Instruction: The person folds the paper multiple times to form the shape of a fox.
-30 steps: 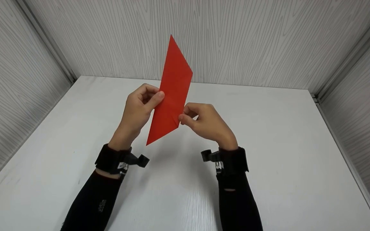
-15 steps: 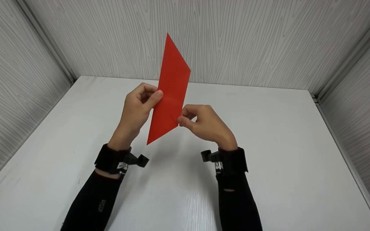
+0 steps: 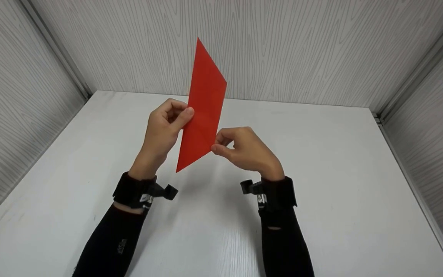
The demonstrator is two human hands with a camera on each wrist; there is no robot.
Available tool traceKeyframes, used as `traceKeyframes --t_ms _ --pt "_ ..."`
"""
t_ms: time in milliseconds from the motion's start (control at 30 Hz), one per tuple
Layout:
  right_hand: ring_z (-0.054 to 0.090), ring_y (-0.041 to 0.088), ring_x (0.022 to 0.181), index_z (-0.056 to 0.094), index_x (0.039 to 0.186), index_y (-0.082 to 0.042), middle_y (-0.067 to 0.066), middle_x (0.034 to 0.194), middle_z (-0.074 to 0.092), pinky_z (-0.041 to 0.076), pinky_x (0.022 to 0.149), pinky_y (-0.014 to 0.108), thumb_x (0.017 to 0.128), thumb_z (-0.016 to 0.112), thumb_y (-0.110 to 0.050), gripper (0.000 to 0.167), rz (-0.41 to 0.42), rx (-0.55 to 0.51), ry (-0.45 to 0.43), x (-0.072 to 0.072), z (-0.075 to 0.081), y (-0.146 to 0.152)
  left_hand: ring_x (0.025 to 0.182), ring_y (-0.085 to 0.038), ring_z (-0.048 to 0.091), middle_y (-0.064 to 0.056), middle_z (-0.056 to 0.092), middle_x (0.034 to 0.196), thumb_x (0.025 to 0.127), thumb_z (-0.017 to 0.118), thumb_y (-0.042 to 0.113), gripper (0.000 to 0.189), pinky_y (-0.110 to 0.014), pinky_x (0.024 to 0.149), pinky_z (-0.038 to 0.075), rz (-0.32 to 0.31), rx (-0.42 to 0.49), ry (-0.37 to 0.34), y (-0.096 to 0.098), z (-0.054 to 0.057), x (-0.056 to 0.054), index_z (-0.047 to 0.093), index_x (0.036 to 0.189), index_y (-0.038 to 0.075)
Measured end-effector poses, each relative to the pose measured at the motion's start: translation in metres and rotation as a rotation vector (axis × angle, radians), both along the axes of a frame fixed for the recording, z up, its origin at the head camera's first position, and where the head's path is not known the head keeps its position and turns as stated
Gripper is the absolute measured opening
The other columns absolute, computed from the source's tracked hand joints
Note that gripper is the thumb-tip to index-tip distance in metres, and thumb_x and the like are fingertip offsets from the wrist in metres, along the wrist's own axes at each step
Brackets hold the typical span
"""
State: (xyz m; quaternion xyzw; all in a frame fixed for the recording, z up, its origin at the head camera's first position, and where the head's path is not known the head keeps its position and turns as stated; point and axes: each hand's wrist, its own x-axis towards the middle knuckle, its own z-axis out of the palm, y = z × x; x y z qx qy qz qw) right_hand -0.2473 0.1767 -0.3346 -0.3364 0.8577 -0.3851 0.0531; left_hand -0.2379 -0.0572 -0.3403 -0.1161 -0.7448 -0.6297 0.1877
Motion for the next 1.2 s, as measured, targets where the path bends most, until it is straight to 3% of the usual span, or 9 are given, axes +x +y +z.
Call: traceKeyframes --t_ms 233,400,567,667,867,1033,1100,1200 --pt "0.07 0.019 0.09 0.076 0.099 -0.018 -0.005 0.091 0.075 0.055 0.08 0.038 0.102 0.072 -0.013 0.007 -0.003 0.082 -0.026 0.001 0.003 0.002 0.09 -0.021 0.067 -0.003 0.074 0.101 0.103 0.072 0.024 0.02 -0.033 0.075 0.06 -0.004 -0.013 -0.007 0.001 -0.002 -0.001 0.071 0.116 0.009" --pt "0.068 0.017 0.086 0.077 0.095 -0.022 -0.005 0.09 0.075 0.054 0.075 0.034 0.1 0.072 -0.013 0.012 -0.029 0.166 -0.052 0.003 0.002 0.023 0.089 -0.02 0.067 -0.002 0.074 0.099 0.103 0.071 0.023 0.017 -0.032 0.074 0.059 -0.041 -0.051 -0.016 0.003 -0.004 -0.005 0.072 0.115 0.01" --pt "0.07 0.011 0.087 0.078 0.099 -0.025 -0.008 0.092 0.075 0.056 0.076 0.03 0.1 0.072 -0.011 0.015 -0.011 0.234 -0.011 0.007 -0.008 0.058 0.09 -0.017 0.067 -0.002 0.074 0.101 0.103 0.071 0.024 0.019 -0.029 0.078 0.057 -0.095 -0.141 -0.006 0.009 -0.012 -0.01 0.072 0.115 0.009" --pt "0.069 0.009 0.084 0.078 0.108 -0.022 -0.008 0.091 0.075 0.057 0.077 0.028 0.1 0.073 -0.011 0.015 -0.07 0.229 0.055 0.009 -0.015 0.078 0.09 -0.016 0.067 -0.002 0.075 0.101 0.103 0.071 0.025 0.02 -0.029 0.079 0.058 -0.129 -0.189 -0.037 0.011 -0.019 -0.01 0.073 0.115 0.01" --pt "0.07 0.013 0.077 0.068 0.132 -0.015 -0.006 0.089 0.075 0.055 0.072 0.022 0.101 0.073 -0.014 0.032 -0.174 0.151 0.131 0.005 -0.028 0.097 0.089 -0.014 0.065 0.003 0.073 0.097 0.102 0.074 0.025 0.013 -0.028 0.079 0.056 -0.209 -0.389 -0.191 0.008 -0.044 -0.011 0.075 0.112 0.016" --pt "0.073 0.02 0.089 0.05 0.152 -0.011 0.004 0.106 0.073 0.056 0.077 0.023 0.099 0.076 -0.015 0.059 -0.221 0.133 0.154 0.003 -0.045 0.096 0.091 -0.013 0.065 0.005 0.072 0.093 0.101 0.075 0.025 0.007 -0.029 0.081 0.053 -0.339 -0.584 -0.287 0.01 -0.064 -0.016 0.076 0.106 0.02" --pt "0.073 0.023 0.092 0.049 0.154 -0.011 0.009 0.113 0.071 0.058 0.077 0.029 0.098 0.077 -0.013 0.063 -0.239 0.151 0.172 0.002 -0.053 0.093 0.09 -0.013 0.064 0.005 0.071 0.09 0.1 0.076 0.024 0.006 -0.03 0.082 0.051 -0.375 -0.644 -0.293 0.011 -0.069 -0.019 0.077 0.103 0.019" --pt "0.072 0.025 0.092 0.058 0.146 -0.009 0.011 0.117 0.071 0.058 0.077 0.037 0.096 0.077 -0.009 0.054 -0.237 0.186 0.181 0.0 -0.066 0.087 0.09 -0.013 0.063 0.005 0.071 0.088 0.1 0.077 0.023 0.005 -0.031 0.082 0.049 -0.398 -0.718 -0.293 0.015 -0.075 -0.023 0.078 0.101 0.018"
